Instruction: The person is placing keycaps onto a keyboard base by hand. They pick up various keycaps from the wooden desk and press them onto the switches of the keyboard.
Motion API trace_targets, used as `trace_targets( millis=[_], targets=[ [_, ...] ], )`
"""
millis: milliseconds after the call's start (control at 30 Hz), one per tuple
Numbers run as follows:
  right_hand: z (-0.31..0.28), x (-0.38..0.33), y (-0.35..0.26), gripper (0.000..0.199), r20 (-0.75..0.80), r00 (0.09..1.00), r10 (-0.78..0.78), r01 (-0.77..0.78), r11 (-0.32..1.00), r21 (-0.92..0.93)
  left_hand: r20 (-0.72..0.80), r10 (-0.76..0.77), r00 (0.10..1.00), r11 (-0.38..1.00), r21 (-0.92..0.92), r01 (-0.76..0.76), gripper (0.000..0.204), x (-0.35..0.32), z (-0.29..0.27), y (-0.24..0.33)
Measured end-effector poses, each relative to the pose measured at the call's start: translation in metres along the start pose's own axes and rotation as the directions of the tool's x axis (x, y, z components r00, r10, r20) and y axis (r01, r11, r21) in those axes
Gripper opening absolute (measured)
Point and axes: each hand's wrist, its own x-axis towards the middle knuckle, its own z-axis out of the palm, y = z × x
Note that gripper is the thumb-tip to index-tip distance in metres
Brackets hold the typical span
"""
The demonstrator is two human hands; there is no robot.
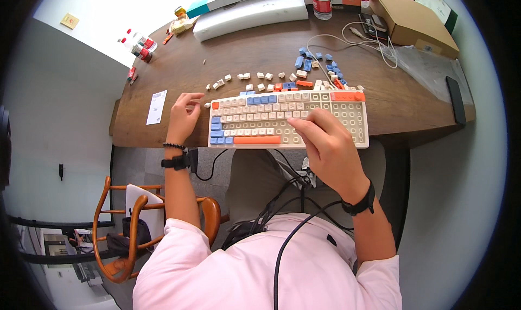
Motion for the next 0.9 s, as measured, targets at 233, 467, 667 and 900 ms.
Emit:
trace_targets(
  millis=[233, 467, 667, 900],
  targets=[
    [-0.001, -0.001, 0.001, 0.034, -0.003, 1.000, 0.005, -0.005, 1.000, -0.001, 0.061, 0.041, 0.997, 0.994, -0.102, -0.035, 0.025, -0.012, 0.002, 0.025],
    [0.000, 0.000, -0.002, 0.036, 0.005, 1.000, -0.013, 0.013, 1.000, -0.003, -0.041, -0.052, 0.998, 0.996, -0.080, 0.048, 0.019, -0.024, 0.008, 0.016],
    [0.003, -0.001, 0.001, 0.038, 0.020, 1.000, -0.004, 0.003, 1.000, 0.026, -0.025, -0.100, 0.995, 0.887, -0.455, 0.078, 0.021, -0.042, -0.012, 0.056],
    [0.007, 0.000, -0.002, 0.036, 0.017, 0.999, -0.032, 0.032, 0.999, 0.014, 0.063, 0.075, 0.995, 0.755, -0.655, -0.015, 0.022, -0.048, -0.029, 0.098]
  ],
)
